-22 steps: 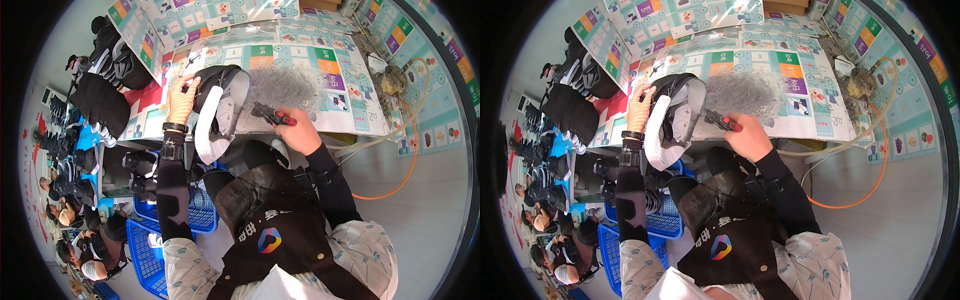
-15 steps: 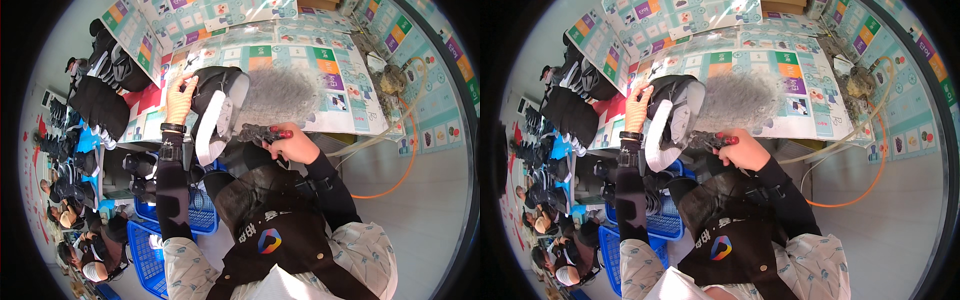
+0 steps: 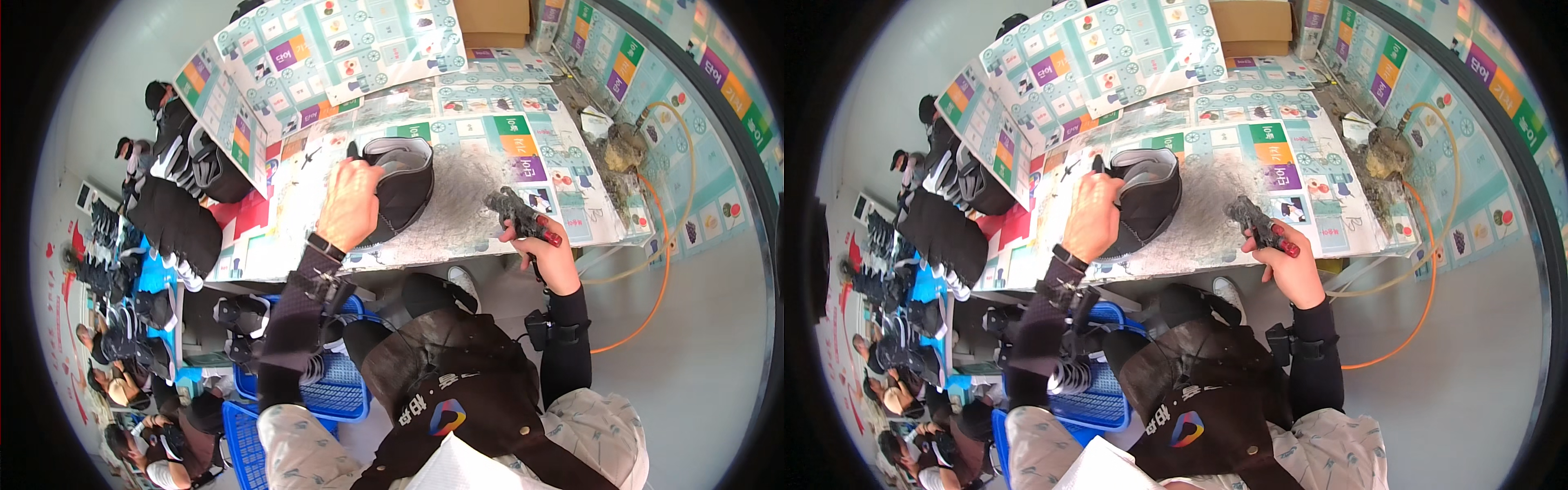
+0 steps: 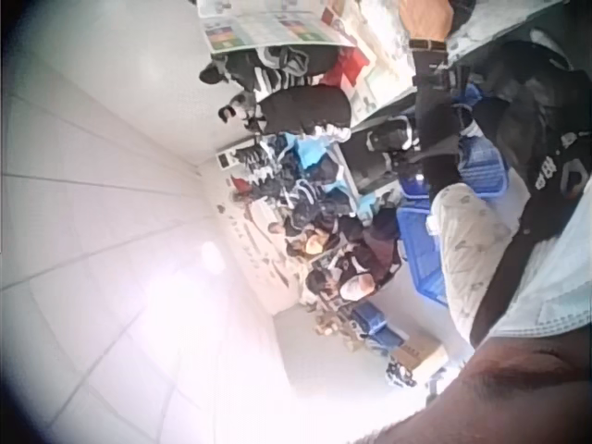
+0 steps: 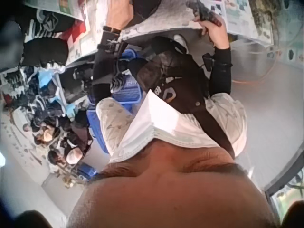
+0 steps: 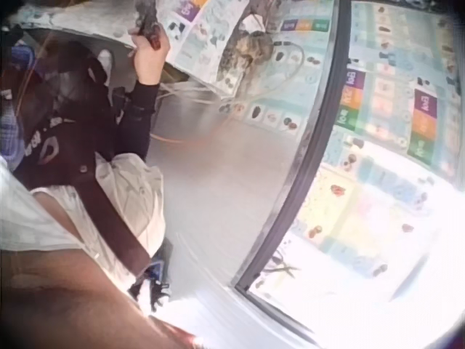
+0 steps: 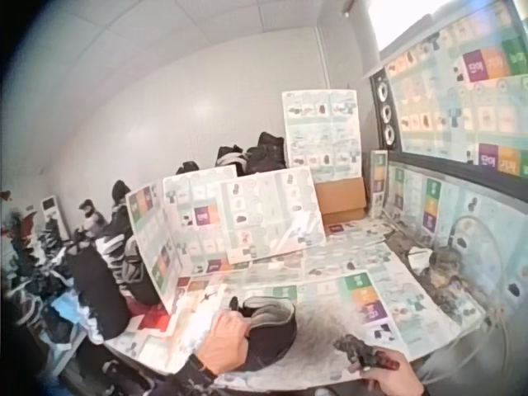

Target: Apply adhesive and assemble components of shoes at a manufacturing workstation.

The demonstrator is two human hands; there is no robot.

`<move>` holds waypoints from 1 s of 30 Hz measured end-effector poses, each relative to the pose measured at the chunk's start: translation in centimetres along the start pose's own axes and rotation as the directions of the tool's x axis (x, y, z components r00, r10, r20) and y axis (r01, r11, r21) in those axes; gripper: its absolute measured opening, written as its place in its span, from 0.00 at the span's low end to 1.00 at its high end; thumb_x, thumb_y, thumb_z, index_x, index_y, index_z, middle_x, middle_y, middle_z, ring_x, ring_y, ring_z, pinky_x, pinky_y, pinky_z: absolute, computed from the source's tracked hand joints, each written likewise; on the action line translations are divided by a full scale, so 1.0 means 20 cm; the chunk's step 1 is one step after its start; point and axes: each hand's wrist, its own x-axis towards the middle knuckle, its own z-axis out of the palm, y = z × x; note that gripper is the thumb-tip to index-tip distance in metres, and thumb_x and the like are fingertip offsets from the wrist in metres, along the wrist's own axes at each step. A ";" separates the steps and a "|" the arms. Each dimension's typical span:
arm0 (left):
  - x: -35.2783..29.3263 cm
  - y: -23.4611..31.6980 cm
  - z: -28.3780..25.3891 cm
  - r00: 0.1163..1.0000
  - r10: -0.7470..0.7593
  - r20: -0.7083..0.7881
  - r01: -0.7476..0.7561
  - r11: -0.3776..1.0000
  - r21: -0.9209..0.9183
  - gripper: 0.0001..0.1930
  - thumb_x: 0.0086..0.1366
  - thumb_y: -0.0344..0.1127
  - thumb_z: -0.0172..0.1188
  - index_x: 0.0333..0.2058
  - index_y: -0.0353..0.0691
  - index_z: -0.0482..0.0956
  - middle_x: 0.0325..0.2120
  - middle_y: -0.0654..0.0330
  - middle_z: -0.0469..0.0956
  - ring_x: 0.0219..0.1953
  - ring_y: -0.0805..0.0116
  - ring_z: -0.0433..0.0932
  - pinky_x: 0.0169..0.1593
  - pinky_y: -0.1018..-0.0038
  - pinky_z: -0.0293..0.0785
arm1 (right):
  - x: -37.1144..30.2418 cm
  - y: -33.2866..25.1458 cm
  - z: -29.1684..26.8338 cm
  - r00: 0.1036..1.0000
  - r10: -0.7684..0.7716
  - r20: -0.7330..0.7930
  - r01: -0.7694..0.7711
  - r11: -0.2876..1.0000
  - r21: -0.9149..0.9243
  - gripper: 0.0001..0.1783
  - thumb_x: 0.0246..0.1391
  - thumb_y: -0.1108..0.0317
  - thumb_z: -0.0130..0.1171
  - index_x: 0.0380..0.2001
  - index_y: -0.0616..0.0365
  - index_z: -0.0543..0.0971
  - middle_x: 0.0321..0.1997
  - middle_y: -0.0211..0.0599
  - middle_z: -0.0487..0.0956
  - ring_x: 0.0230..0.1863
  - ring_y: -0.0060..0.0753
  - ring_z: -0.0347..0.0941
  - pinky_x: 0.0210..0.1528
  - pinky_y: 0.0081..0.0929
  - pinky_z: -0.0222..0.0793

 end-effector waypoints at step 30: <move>0.42 -0.11 0.21 0.962 -0.014 0.274 -0.065 0.959 0.275 0.11 0.67 0.44 0.63 0.40 0.43 0.83 0.28 0.49 0.83 0.36 0.46 0.83 0.40 0.53 0.78 | 0.02 -0.03 0.17 0.997 -0.064 0.035 0.071 0.957 -0.280 0.16 0.53 0.69 0.63 0.44 0.66 0.79 0.25 0.48 0.79 0.31 0.45 0.82 0.30 0.36 0.75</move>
